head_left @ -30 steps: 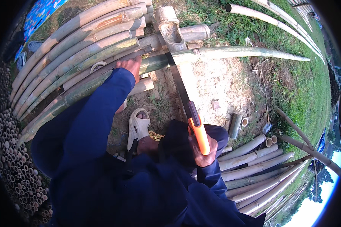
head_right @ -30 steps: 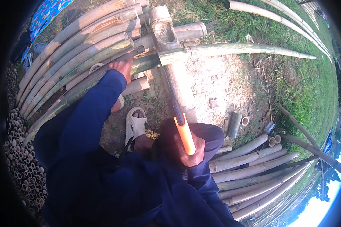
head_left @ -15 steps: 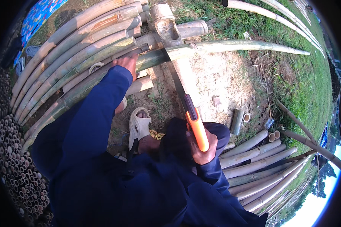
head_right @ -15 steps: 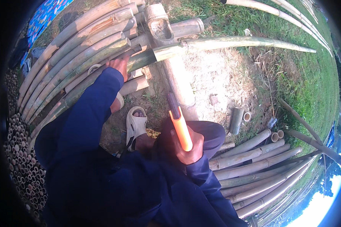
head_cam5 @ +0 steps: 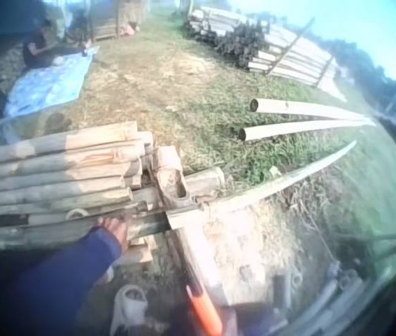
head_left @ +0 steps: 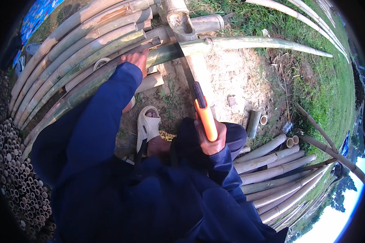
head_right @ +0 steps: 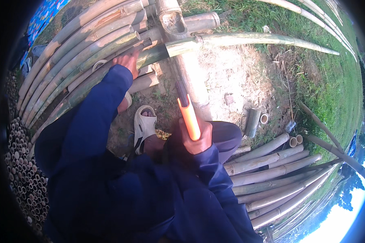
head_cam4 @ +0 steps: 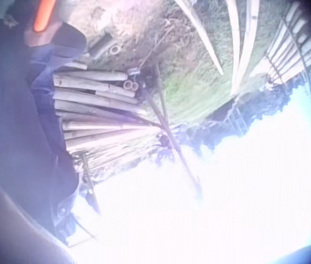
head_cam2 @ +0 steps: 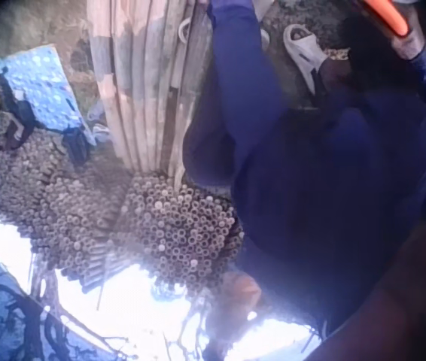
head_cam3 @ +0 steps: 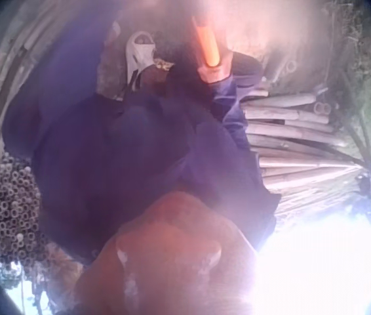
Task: The person sits on the ground and uses a hand saw to cut bamboo poles. They repeatedly position a pole on a support, saw through it, and then move the cut piece aside.
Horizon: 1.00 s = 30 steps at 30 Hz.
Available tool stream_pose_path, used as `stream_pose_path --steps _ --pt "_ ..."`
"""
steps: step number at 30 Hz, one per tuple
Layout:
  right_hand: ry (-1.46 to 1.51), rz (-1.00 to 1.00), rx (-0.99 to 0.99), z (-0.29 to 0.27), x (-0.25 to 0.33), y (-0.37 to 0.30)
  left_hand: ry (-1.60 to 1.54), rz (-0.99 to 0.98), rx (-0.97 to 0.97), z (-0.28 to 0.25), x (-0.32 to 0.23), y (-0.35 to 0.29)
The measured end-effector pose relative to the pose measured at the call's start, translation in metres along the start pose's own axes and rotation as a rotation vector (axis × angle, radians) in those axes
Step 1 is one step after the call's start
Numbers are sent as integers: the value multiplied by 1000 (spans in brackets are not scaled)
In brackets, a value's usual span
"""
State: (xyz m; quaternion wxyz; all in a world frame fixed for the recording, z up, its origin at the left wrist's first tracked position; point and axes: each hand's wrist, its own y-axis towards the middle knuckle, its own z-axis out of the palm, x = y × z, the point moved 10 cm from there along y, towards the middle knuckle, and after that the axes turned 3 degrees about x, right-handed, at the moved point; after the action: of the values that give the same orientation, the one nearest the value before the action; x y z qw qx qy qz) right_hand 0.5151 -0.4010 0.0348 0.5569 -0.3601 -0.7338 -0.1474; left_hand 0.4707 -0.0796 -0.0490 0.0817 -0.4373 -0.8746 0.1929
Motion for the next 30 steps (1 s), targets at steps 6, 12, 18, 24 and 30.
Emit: stream_pose_path --steps 6,12,18,24,30 --pt "17 39 24 -47 23 -60 -10 -37 132 4 11 8" --pt "34 2 -4 -3 3 20 -21 10 -7 12 4 14" --pt "24 -12 -1 -33 19 -36 1 4 -68 9 15 2" --pt "-6 69 22 -8 3 8 -23 22 13 11 7 11" --pt "-30 78 106 -18 2 -20 -30 4 5 6 13 11"
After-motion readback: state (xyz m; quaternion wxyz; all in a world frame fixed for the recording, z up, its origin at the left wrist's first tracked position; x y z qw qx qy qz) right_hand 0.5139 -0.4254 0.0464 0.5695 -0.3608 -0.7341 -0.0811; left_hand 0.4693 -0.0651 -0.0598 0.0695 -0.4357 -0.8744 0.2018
